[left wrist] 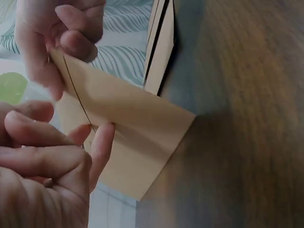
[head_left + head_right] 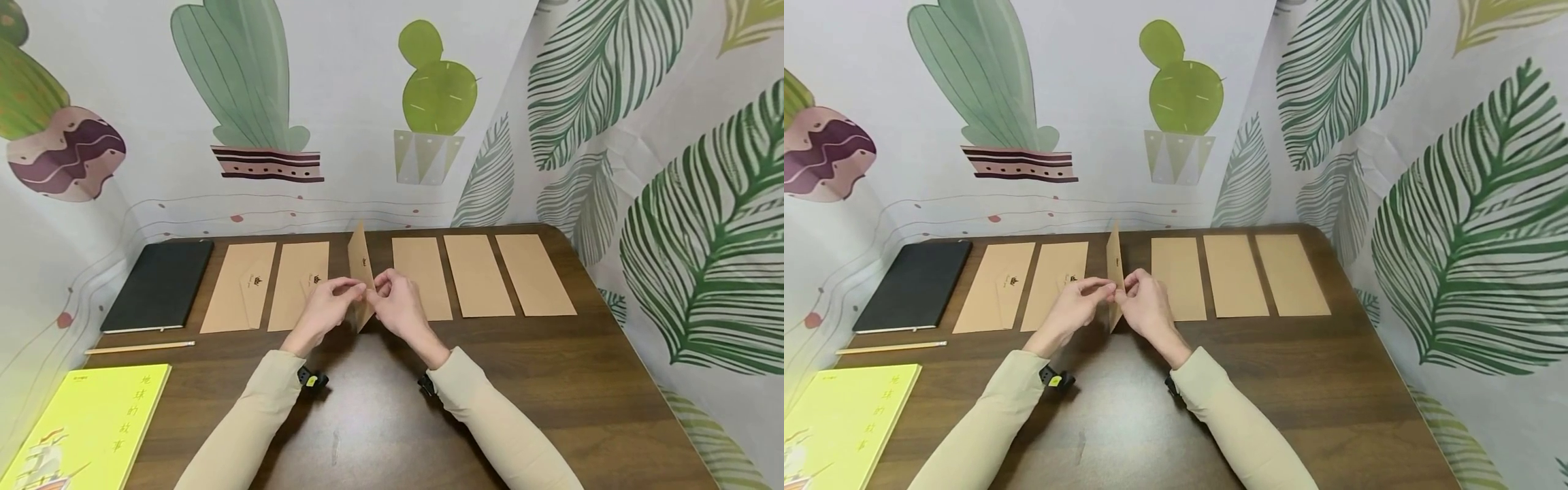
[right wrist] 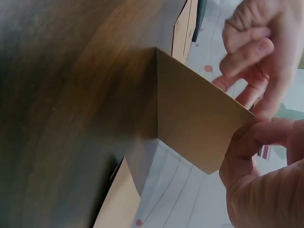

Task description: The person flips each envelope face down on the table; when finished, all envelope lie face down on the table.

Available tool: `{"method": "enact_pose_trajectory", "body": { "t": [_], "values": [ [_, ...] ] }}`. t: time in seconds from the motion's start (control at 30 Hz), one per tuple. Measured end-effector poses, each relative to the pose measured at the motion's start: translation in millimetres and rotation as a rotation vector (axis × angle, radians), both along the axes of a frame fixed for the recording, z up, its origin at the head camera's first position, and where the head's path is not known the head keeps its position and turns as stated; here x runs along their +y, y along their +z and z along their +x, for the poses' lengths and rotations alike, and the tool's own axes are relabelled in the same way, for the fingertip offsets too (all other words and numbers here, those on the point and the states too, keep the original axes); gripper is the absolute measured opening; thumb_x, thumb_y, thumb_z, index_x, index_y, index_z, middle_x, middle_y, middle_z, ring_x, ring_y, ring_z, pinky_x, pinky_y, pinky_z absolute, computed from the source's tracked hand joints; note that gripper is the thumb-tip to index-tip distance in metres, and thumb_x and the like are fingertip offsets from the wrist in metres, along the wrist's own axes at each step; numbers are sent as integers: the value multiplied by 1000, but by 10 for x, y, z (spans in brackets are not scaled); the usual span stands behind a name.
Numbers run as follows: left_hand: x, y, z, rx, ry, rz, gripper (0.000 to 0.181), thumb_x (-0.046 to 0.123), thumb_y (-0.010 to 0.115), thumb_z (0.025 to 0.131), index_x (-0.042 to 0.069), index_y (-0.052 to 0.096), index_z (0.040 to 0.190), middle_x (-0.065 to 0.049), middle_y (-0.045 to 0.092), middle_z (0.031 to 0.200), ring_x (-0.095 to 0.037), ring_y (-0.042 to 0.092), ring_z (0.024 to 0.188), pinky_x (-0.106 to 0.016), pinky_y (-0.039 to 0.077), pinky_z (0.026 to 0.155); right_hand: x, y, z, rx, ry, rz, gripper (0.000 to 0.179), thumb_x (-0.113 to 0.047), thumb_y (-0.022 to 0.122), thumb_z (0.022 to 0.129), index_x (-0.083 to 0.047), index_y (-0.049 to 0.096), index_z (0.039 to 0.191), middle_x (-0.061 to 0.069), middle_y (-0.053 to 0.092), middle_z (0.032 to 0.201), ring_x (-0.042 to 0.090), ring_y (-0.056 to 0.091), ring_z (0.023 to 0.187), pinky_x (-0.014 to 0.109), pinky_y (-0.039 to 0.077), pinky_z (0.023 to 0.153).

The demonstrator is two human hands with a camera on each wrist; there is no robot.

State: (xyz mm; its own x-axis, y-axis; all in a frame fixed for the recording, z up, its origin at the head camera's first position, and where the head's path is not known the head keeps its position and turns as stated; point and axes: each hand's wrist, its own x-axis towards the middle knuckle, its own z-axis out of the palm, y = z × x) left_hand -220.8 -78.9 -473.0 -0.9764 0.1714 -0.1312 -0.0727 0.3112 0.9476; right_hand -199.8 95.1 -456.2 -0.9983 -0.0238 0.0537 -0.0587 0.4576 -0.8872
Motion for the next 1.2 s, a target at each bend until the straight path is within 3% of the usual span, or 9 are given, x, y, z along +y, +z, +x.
{"method": "enact_pose_trajectory", "body": {
  "t": [0.17,0.23,0.33,0.4,0.5,0.7,0.93,1.07,1.2],
  "values": [
    [13,91,1,-24,45,13,42,39,70,106,6,76,130,-17,83,105,-4,35,45,-21,30,47,15,-59,-5,48,79,-43,23,-22,63,111,-3,73,116,10,70,76,13,62,48,27,50,47],
    [8,113,10,-3,47,-19,44,41,74,103,6,77,130,-16,84,104,-5,50,52,-20,37,54,25,-72,-3,59,103,-52,25,-20,58,114,-3,75,119,12,70,78,20,64,48,28,50,45],
    [8,139,35,36,46,-82,47,41,79,99,5,77,129,-14,85,100,-18,75,78,-27,54,78,27,-72,7,59,134,-43,25,-16,56,113,-4,75,125,14,74,84,31,68,52,26,49,45],
    [15,158,51,59,50,-118,47,40,80,98,4,78,128,-12,86,99,-24,80,100,-31,56,93,21,-74,7,55,159,-39,26,-14,57,112,-5,74,130,16,76,86,28,67,52,25,48,45],
    [30,181,65,70,75,-151,45,33,79,97,0,78,127,-15,85,102,-29,79,105,-32,57,90,10,-98,-1,36,183,-12,27,-14,59,111,-7,74,133,12,77,87,24,65,51,24,47,45],
    [5,156,84,90,169,-195,33,16,71,96,-4,79,121,-21,83,109,-28,78,98,-21,52,72,16,-172,-14,-105,214,51,33,-21,67,110,-5,69,139,4,67,75,35,71,57,25,47,42],
    [-96,158,101,63,267,-172,30,13,71,94,0,81,119,-17,82,106,-20,71,93,-22,49,74,52,-242,-41,-186,173,162,46,-31,72,106,0,66,139,5,70,89,11,64,60,24,51,57],
    [-146,148,107,19,287,-128,32,14,70,96,-1,79,124,-20,82,115,-25,74,104,-21,50,77,69,-252,-53,-240,139,192,52,-41,72,105,0,66,136,4,72,87,11,64,60,25,50,60],
    [-182,126,101,-14,298,-105,34,14,69,98,-1,78,127,-22,80,123,-28,74,113,-19,51,81,73,-245,-60,-277,134,175,56,-44,72,104,3,67,133,3,70,73,15,65,53,27,50,55]
  ]
}}
